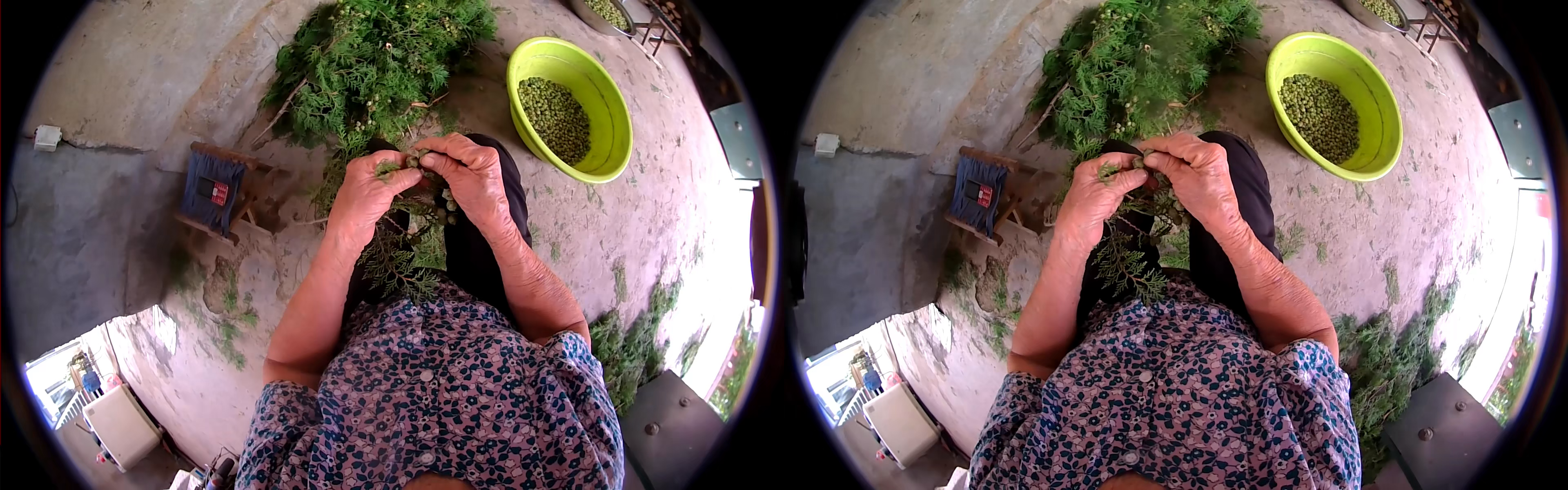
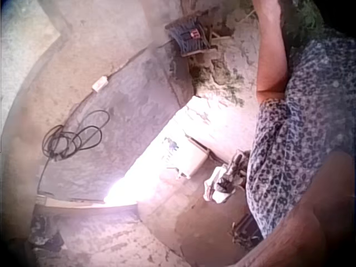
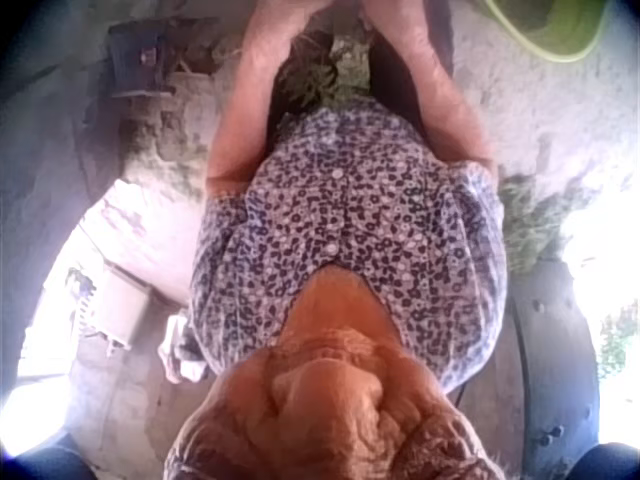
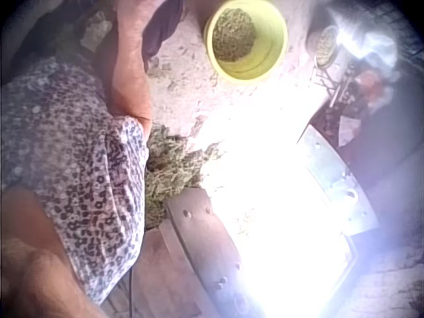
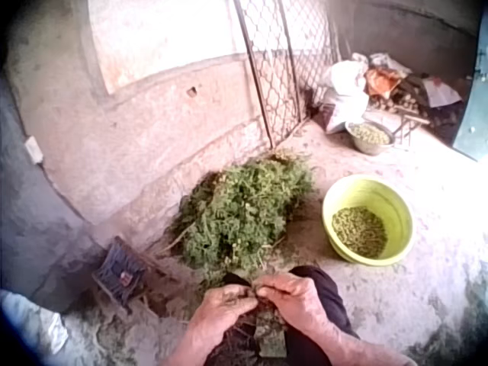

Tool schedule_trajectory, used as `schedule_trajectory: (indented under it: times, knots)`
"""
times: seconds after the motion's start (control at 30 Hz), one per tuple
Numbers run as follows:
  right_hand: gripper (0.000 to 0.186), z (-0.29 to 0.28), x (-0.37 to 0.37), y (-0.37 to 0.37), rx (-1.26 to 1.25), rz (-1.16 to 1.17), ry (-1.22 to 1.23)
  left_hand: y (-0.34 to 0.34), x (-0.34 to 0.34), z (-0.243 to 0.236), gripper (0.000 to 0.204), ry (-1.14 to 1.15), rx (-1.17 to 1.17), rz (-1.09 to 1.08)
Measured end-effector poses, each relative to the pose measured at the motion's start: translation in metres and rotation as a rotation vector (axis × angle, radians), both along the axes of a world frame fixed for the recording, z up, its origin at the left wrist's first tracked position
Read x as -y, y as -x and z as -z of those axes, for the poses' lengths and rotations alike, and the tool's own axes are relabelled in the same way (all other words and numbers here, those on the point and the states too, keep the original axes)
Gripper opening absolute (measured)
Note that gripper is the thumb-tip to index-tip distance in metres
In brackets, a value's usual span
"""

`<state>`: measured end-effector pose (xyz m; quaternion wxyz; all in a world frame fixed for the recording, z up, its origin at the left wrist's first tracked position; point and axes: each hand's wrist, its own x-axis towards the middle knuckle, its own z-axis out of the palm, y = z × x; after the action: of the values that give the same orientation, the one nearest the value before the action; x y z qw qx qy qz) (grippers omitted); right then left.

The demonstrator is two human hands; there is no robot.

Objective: The person picks small green cones from cedar-like branches by hand and drops them into a yellow bucket.

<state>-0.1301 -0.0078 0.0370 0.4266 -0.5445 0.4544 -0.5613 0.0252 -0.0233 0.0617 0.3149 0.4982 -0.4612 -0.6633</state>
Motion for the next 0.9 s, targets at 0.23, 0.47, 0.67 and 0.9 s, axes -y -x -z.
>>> schedule_trajectory:
  times: [0.23, 0.47, 0.67, 0.9]
  knots:
    - [0.015, 0.002, 0.002, 0.001, 0.059, -0.052, -0.209, 0.003, -0.008, 0.004, 0.01, 0.159, -0.065, -0.097]
    - [0.014, -0.005, 0.0, 0.0, 0.475, -0.22, -0.432, 0.002, -0.011, 0.006, 0.011, 0.189, -0.094, -0.128]
    - [0.019, 0.007, 0.003, 0.009, 0.649, -0.321, -0.482, 0.003, -0.011, 0.007, 0.014, 0.154, -0.209, -0.126]
    - [0.026, -0.007, 0.018, 0.045, 0.727, -0.106, -0.155, -0.003, -0.01, 0.002, 0.014, 0.125, -0.112, -0.157]
